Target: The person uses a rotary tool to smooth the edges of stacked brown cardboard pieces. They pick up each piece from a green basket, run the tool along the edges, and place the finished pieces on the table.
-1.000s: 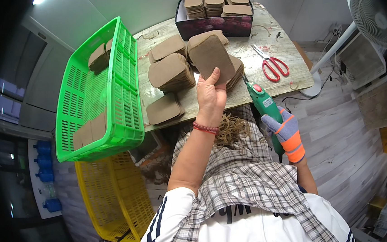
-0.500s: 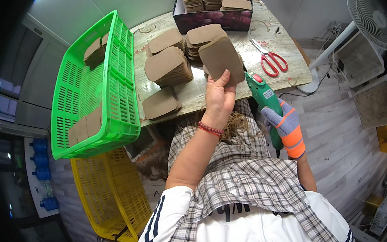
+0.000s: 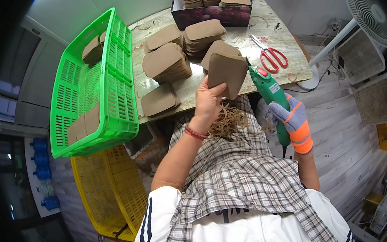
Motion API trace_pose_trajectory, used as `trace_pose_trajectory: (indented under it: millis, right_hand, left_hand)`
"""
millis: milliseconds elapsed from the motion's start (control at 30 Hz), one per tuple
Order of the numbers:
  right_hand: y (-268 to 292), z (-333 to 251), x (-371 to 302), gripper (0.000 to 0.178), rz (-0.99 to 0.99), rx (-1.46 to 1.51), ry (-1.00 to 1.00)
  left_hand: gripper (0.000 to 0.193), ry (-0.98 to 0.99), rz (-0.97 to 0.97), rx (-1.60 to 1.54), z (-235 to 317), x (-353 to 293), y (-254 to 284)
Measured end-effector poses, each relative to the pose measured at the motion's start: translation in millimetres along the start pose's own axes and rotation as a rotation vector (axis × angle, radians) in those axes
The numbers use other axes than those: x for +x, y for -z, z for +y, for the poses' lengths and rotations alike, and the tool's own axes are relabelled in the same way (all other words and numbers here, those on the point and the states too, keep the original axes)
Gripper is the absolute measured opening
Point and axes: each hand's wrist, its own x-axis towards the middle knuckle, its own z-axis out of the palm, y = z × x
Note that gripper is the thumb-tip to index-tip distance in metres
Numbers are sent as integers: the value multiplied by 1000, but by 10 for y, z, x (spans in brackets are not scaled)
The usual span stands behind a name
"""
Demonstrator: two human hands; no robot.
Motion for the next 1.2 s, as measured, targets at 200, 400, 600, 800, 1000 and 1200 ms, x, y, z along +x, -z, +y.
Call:
trace_pose_trajectory:
  millis: [200, 400, 600, 800, 1000, 1200]
  right_hand:
    - [24, -31, -56, 34, -115, -91, -3]
    - [-43, 8, -73, 29, -134, -232, 74]
    - [-85, -2, -47, 39, -157, -230, 47]
    - [-115, -27, -28, 34, -174, -196, 8]
    - [-104, 59, -11, 31, -221, -140, 3]
    - [-161, 55, -10, 29, -276, -90, -39]
  left_hand:
    - [36, -9, -73, 327, 438, 116, 212]
    - [37, 100, -172, 525, 672, 133, 336]
    - [38, 272, -154, 557, 590, -6, 350]
    - [35, 281, -214, 684, 645, -35, 372]
    - [25, 22, -132, 793, 875, 55, 437]
    - [21, 41, -117, 637, 996, 100, 534]
